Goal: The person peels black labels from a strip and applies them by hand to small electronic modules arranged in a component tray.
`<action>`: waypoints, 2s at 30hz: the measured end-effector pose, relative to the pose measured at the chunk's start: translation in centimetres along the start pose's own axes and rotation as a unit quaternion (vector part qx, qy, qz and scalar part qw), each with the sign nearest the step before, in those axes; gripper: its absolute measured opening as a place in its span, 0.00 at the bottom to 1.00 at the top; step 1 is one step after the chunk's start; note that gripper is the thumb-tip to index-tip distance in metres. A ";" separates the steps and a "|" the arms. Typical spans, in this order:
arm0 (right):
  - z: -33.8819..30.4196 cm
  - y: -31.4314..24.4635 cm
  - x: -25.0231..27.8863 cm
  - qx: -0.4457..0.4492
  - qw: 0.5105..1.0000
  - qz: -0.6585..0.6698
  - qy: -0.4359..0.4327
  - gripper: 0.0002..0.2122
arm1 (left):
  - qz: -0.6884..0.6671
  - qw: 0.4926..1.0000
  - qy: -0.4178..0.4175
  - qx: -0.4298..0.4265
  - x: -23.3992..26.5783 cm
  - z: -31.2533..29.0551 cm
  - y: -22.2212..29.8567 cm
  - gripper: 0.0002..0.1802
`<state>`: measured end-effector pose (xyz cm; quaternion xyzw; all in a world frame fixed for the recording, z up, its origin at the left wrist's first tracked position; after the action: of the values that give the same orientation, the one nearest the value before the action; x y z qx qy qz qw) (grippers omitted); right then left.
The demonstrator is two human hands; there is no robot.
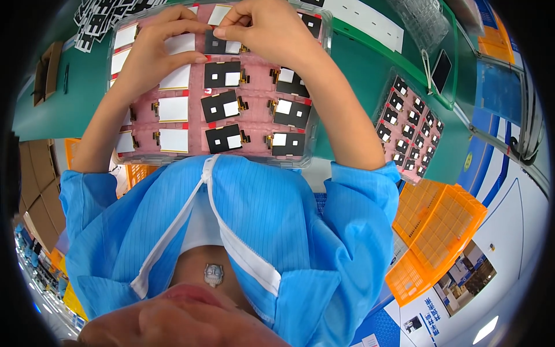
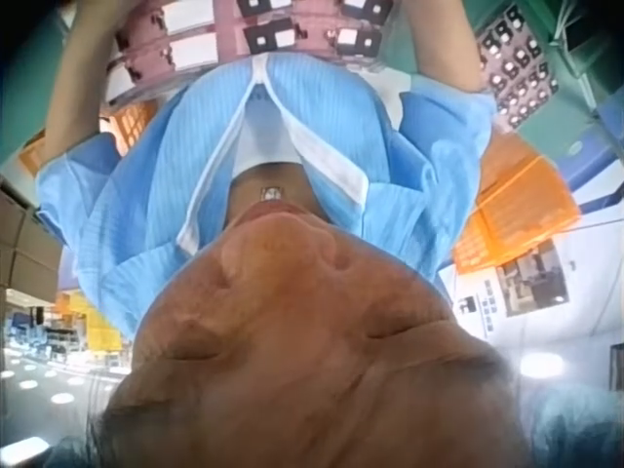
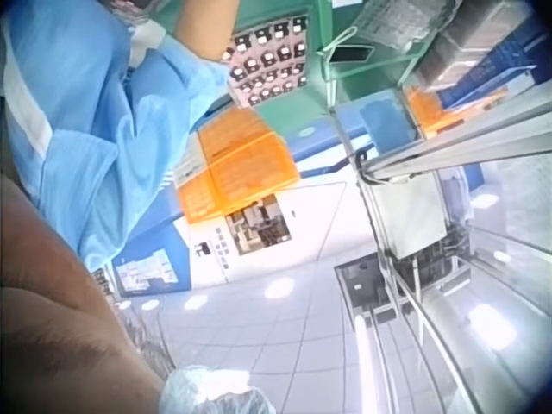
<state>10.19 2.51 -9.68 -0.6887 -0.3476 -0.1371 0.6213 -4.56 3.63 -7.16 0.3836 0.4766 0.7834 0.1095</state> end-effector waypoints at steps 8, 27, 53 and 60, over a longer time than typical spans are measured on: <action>0.3 -0.3 -0.1 0.016 0.999 -0.028 0.005 0.07 | -0.279 0.881 0.082 -0.372 0.3 -0.6 -1.2 0.22; -0.1 -1.0 0.4 0.014 0.994 -0.090 0.055 0.07 | -0.270 0.885 0.086 -0.370 0.2 -0.4 -1.1 0.21; -2.6 -2.8 0.1 0.166 0.884 -0.346 0.268 0.08 | 0.091 0.995 -0.004 -0.044 -0.6 0.1 -0.4 0.23; 0.1 2.7 10.0 0.048 0.958 -0.093 0.268 0.12 | 0.118 0.991 -0.014 -0.054 -0.4 -0.4 0.5 0.25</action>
<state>19.11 5.70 -5.52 -0.5609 -0.2371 -0.3570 0.7084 -4.48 2.88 -7.08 0.4417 0.3830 0.8101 0.0435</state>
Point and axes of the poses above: each hand's wrist, its own z-axis towards the middle knuckle, its own x-axis out of the back of the hand, y = z × x, the point moved 7 cm from there along z, towards the middle knuckle, and after that the axes turned 14 degrees about -z, right-handed, at the moved point
